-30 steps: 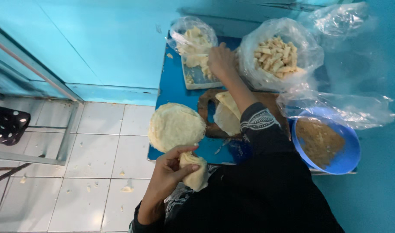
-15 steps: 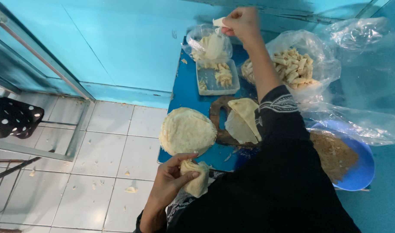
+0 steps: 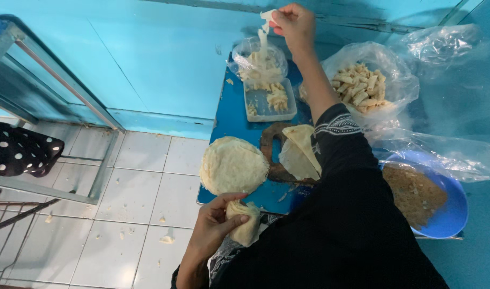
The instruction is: The person cuts round sheets of cracker dough with a knife on a wooden board, separates the cut pieces by hand, and stacks the finished discs on the table. They repeat the cutting and stacking cycle across several dough rounds, working beside a bowl of crumbs and bags of finished crackers.
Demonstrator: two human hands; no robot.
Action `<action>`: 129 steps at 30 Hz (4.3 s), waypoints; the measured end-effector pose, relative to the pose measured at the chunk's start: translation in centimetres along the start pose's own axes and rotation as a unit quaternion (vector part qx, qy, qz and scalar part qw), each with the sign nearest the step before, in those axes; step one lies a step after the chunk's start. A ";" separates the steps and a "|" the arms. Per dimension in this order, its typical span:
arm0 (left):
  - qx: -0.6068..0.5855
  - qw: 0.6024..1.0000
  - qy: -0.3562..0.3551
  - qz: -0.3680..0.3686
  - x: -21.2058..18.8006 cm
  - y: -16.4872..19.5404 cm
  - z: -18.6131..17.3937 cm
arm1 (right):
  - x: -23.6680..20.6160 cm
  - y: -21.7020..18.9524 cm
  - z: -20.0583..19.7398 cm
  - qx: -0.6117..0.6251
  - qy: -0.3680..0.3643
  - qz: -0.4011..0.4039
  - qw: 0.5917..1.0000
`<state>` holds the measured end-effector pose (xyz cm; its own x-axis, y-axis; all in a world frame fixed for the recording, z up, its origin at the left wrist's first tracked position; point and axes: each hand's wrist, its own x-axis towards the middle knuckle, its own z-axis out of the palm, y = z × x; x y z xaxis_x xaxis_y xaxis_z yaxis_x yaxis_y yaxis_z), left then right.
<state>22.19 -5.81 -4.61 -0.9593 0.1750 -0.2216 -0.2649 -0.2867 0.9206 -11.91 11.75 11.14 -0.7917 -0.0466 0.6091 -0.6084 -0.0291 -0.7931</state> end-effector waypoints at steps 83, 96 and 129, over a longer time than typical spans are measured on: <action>0.639 0.648 -0.068 0.408 12.4 -1.3 6.4 | -32.3 -3.7 -9.9 -0.416 -0.170 -0.039 0.893; 0.510 0.758 -0.136 0.384 15.5 2.6 5.4 | -33.4 -8.7 -17.4 -0.633 -0.077 0.124 0.761; 0.565 0.737 -0.139 0.344 13.2 -0.1 4.7 | -36.9 -8.4 -14.9 -0.490 -0.114 0.084 0.860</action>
<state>10.00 0.99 -6.11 -0.7299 0.5859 0.3521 0.6760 0.5421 0.4992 21.60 28.57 -4.57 -0.9094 -0.1669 0.3810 -0.3301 0.8470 -0.4168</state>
